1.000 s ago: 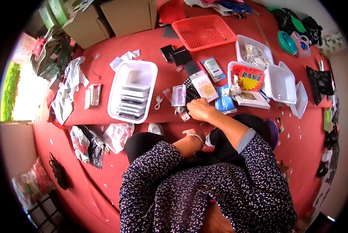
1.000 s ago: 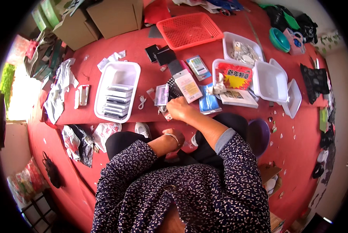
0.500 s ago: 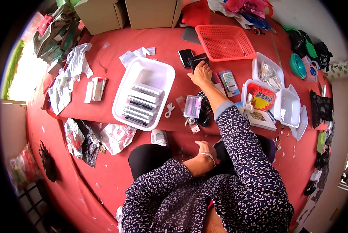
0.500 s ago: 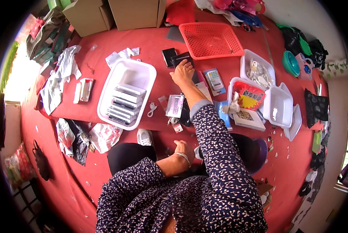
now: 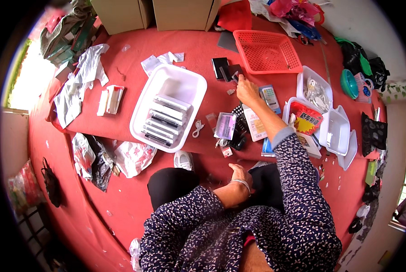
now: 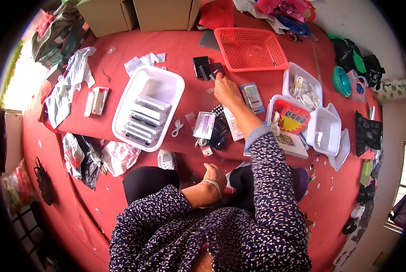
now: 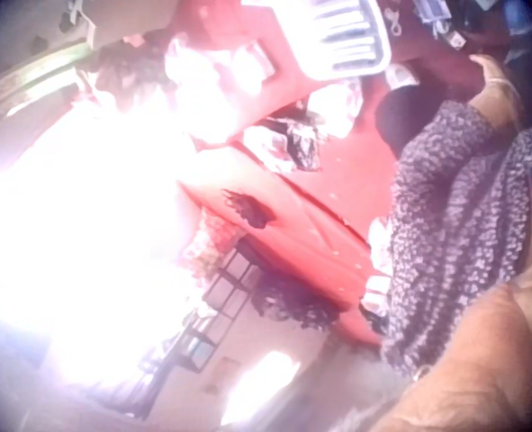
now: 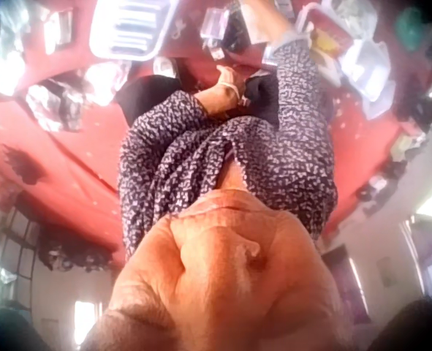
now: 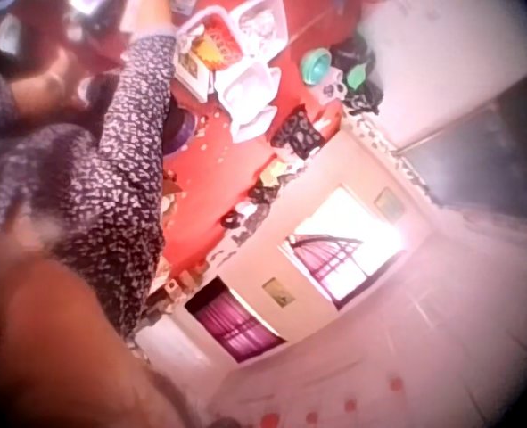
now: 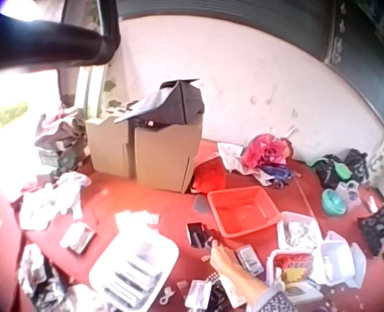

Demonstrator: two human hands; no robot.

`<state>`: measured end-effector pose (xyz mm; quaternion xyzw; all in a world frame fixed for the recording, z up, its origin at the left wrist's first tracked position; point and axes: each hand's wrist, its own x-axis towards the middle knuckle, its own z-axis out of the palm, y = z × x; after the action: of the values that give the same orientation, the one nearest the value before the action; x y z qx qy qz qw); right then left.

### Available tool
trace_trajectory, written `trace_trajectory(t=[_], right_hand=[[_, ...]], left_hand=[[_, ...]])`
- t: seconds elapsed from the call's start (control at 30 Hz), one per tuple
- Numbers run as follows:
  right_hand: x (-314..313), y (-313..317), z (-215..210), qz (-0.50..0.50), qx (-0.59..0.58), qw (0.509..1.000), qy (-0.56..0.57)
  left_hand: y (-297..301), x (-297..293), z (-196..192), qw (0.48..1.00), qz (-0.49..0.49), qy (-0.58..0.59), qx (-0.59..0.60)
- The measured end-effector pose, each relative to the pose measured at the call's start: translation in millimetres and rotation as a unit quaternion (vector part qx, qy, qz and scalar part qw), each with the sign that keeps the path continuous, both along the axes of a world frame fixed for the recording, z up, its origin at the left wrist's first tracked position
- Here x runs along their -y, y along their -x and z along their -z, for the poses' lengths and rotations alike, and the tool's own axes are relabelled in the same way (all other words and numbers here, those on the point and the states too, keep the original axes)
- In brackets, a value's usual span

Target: The person sits on a red floor mat and sorts various small items, including batteries, a calculator, a phone, and a pink device, into a white plastic container. They handle each item individually, inspecting them before placing them into the container or a red basket.

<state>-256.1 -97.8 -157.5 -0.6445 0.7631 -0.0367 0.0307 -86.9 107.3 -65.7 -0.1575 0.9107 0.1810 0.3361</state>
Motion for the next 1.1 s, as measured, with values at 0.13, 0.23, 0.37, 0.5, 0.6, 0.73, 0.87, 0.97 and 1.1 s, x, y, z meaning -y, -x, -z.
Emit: trace_trajectory(t=[0.13,0.23,0.37,0.5,0.6,0.73,0.87,0.97,1.1], right_hand=[[-20.1,21.1,-39.1,0.104,0.169,0.974,0.106],[-41.6,41.6,-68.1,0.199,0.679,0.706,0.048],[-71.3,33.3,-116.7,0.187,0.757,0.624,0.048],[-97.7,13.7,-140.6,0.213,0.753,0.619,0.070],[-111.2,1.8,-148.4,0.227,0.714,0.657,0.085],[-117.4,-2.7,-154.0,0.202,0.694,0.683,0.103],[-120.2,-18.6,-168.6,0.179,0.738,0.642,0.101],[-126.1,-25.3,-176.4,0.160,0.778,0.598,0.104],[-128.8,-26.1,-179.2,0.141,0.796,0.583,0.087]], left_hand=[[-0.8,1.8,-3.4,1.000,-0.008,-0.022,0.004],[-0.1,14.3,-10.6,1.000,-0.011,-0.015,-0.021],[-1.9,37.1,-13.2,0.990,-0.036,0.073,-0.111],[0.2,50.5,-4.8,0.946,-0.145,0.119,-0.264],[1.9,61.7,-8.2,0.926,-0.231,0.044,-0.297],[4.7,80.1,-19.6,0.811,-0.404,-0.151,-0.396],[2.8,92.4,-33.7,0.401,-0.628,-0.539,-0.394],[0.8,101.2,-31.8,0.265,-0.619,-0.575,-0.466],[-2.2,110.6,-31.2,0.151,-0.627,-0.593,-0.483]])
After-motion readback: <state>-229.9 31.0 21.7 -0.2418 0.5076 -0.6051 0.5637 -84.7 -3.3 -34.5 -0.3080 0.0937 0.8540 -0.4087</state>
